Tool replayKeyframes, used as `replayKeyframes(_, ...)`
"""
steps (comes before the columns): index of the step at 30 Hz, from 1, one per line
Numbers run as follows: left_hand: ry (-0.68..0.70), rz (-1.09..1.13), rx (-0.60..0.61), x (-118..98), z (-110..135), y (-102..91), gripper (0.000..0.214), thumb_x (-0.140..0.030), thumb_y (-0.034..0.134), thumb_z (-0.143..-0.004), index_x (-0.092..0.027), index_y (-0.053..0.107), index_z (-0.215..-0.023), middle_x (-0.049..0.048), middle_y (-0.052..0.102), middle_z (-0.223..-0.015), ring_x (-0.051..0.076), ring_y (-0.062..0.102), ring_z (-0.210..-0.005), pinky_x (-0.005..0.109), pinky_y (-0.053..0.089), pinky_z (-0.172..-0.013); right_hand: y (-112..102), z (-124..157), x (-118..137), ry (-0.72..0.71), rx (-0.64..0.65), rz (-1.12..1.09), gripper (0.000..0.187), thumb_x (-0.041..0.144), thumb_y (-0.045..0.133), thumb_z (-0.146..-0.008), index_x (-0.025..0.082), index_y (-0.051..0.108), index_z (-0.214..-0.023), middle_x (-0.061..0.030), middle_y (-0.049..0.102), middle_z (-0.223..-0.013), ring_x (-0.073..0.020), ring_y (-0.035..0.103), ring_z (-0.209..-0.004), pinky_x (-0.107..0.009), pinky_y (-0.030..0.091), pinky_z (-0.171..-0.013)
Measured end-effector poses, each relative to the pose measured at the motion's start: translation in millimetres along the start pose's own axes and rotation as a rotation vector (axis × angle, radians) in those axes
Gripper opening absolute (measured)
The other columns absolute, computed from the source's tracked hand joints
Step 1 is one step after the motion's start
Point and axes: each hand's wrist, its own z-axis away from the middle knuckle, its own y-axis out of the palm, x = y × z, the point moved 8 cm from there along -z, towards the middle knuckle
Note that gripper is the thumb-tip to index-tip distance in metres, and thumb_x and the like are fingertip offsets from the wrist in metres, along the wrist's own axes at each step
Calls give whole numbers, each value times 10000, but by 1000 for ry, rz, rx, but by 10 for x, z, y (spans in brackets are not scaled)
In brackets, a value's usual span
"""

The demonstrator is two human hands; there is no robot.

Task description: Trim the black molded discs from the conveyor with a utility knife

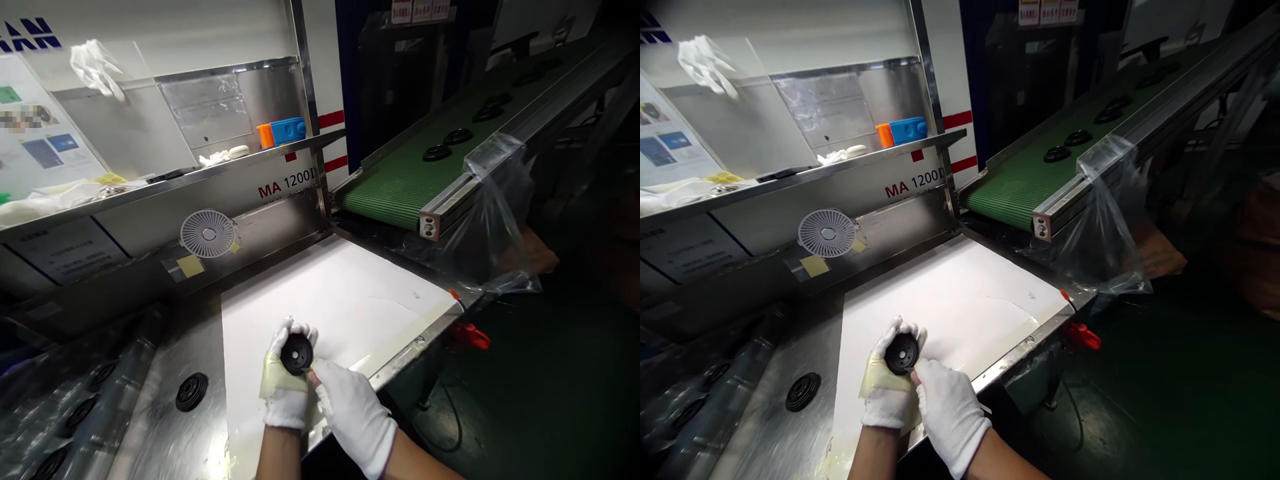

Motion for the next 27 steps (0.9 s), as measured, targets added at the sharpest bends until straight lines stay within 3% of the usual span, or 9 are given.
replayKeyframes(2,-84,-43,26,25,44,17,205,-196,560,-699,-160,627,-889,64,600,-813,218,574,-824,405,476,-757,-21,-1,-22,-17,-16,-31,192,220,357,-899,227,525,-806,14,603,-717,-148,554,-633,-260,265,-556)
replayKeyframes(4,-126,-54,29,35,77,47,201,-204,542,-686,-153,635,-856,63,589,-746,207,571,-740,377,483,-687,-47,1,-68,-13,-43,-67,178,214,363,-894,227,529,-830,9,608,-740,-152,563,-661,-260,276,-574)
replayKeyframes(7,-63,-40,-24,13,73,74,106,-179,553,-688,-146,628,-755,18,529,-615,135,515,-586,302,466,-615,-49,12,-136,29,-63,-92,176,207,365,-886,221,532,-832,1,609,-731,-156,564,-663,-262,280,-583)
replayKeyframes(12,33,-33,-65,47,30,73,27,-154,574,-709,-153,601,-707,-15,516,-623,88,495,-590,277,467,-718,17,34,-89,30,-52,-91,197,224,354,-891,221,508,-768,16,578,-669,-147,538,-604,-261,262,-548)
replayKeyframes(15,76,-57,-31,-4,58,69,89,-179,564,-725,-168,617,-795,5,557,-705,120,542,-696,325,462,-789,27,46,-54,6,-44,-78,196,225,352,-896,223,498,-765,19,576,-681,-144,529,-595,-263,251,-540)
replayKeyframes(19,-98,-111,37,38,131,103,217,-204,534,-697,-151,625,-886,89,599,-804,243,570,-807,412,472,-708,-26,37,-99,-5,-49,-82,178,217,361,-894,229,513,-802,14,593,-707,-158,548,-639,-269,259,-562)
replayKeyframes(23,-60,-74,10,1,154,143,136,-170,536,-691,-141,626,-789,33,531,-628,161,519,-604,314,450,-595,-98,8,-191,54,-64,-76,170,216,380,-887,220,528,-803,8,608,-712,-160,563,-642,-270,264,-568)
replayKeyframes(27,-54,-18,-35,59,119,157,67,-139,576,-701,-155,610,-756,3,513,-621,115,487,-576,257,425,-568,-98,21,-142,46,-62,-90,144,166,401,-853,221,532,-835,13,608,-719,-151,564,-644,-259,269,-571)
